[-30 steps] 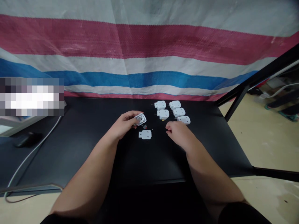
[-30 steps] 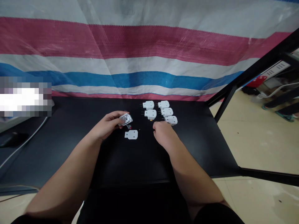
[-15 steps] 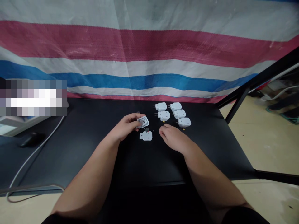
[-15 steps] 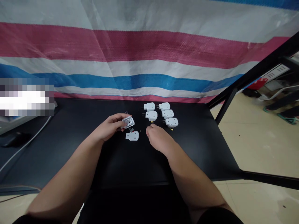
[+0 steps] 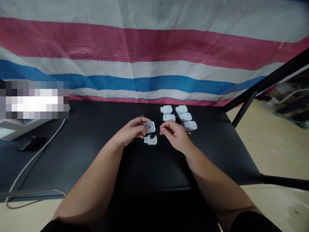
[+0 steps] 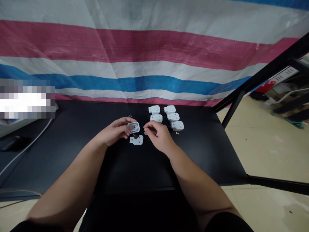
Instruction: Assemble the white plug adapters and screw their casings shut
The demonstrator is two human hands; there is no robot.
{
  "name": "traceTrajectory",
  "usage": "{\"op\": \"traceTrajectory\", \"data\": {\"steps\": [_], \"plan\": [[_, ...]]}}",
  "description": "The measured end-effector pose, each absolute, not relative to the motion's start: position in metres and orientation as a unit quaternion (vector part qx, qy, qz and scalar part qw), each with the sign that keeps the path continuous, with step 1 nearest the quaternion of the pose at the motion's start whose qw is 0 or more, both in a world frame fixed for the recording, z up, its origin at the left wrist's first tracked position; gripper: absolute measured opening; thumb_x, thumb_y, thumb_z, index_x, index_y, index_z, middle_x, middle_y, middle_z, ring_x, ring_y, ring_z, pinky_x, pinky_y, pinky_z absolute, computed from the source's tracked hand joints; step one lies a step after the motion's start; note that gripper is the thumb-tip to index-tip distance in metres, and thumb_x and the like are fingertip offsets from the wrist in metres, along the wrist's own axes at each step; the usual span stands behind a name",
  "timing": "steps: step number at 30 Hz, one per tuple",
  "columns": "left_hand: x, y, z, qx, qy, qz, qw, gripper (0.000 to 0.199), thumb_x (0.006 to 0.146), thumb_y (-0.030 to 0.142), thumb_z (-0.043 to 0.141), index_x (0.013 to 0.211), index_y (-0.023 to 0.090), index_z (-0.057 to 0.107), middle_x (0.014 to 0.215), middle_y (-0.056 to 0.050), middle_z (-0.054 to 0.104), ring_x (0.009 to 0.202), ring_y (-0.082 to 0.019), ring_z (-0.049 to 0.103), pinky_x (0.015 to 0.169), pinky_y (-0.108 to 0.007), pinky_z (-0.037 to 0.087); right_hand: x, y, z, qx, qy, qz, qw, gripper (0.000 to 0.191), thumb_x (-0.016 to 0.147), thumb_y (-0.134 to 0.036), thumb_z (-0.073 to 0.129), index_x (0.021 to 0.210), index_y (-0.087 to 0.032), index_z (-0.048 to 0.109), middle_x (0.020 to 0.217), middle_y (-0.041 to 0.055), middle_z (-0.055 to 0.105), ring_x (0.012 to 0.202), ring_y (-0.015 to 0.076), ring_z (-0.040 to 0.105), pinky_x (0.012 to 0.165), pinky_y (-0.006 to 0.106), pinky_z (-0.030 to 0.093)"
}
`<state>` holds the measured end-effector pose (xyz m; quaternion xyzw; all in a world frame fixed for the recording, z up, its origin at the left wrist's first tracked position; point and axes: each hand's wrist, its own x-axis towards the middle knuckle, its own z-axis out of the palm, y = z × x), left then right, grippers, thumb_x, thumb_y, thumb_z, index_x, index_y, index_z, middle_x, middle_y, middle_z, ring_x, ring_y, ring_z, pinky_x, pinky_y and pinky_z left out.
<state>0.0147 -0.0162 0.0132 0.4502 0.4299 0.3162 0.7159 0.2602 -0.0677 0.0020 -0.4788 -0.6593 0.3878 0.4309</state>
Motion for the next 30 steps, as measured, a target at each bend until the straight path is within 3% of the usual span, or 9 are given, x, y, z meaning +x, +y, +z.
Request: {"op": "traceTrajectory", "data": {"steps": [10,17,22,26,30], "plan": [[0.017,-0.017,0.016,0.428,0.413,0.313,0.740,0.041,0.079,0.020,0.093,0.116,0.017,0.077,0.089,-0.002,0.072,0.061,-0.007,0.062,0.057,-0.018,0.057,0.253,-0.064,-0.007,-0.453,-0.567,0.499,0.475,0.029,0.098,-0.051,0.078,0.104,-0.024,0.068,0.091,0.0024,0.077,0.083,0.0193,0.080,0.088,0.041,0.070],[0.016,-0.017,0.014,0.429,0.411,0.316,0.739,0.039,0.080,0.020,0.093,0.116,0.017,0.078,0.089,-0.002,0.072,0.062,-0.007,0.062,0.057,-0.018,0.057,0.251,-0.062,-0.010,-0.448,-0.563,0.505,0.477,0.029,0.094,-0.050,0.083,0.102,-0.024,0.071,0.093,0.0033,0.079,0.087,0.0207,0.082,0.093,0.044,0.071],[0.017,-0.017,0.013,0.434,0.406,0.313,0.741,0.038,0.082,0.021,0.092,0.117,0.017,0.077,0.092,-0.003,0.073,0.062,-0.007,0.062,0.058,-0.019,0.057,0.252,-0.063,-0.011,-0.431,-0.554,0.516,0.490,0.029,0.094,-0.051,0.082,0.097,-0.024,0.071,0.108,0.0076,0.083,0.096,0.0225,0.082,0.095,0.047,0.071],[0.017,-0.017,0.011,0.433,0.401,0.313,0.743,0.039,0.083,0.021,0.092,0.119,0.017,0.076,0.090,-0.002,0.072,0.063,-0.007,0.062,0.058,-0.020,0.057,0.255,-0.062,-0.010,-0.444,-0.567,0.494,0.487,0.026,0.095,-0.048,0.080,0.092,-0.024,0.070,0.096,0.0045,0.080,0.082,0.0192,0.078,0.082,0.042,0.072],[0.017,-0.017,0.009,0.432,0.401,0.311,0.746,0.043,0.082,0.024,0.094,0.120,0.016,0.076,0.091,-0.002,0.073,0.063,-0.007,0.064,0.059,-0.020,0.058,0.257,-0.061,-0.007,-0.452,-0.601,0.444,0.488,0.020,0.100,-0.044,0.074,0.106,-0.026,0.079,0.095,0.0033,0.076,0.077,0.0174,0.075,0.077,0.039,0.071]]}}
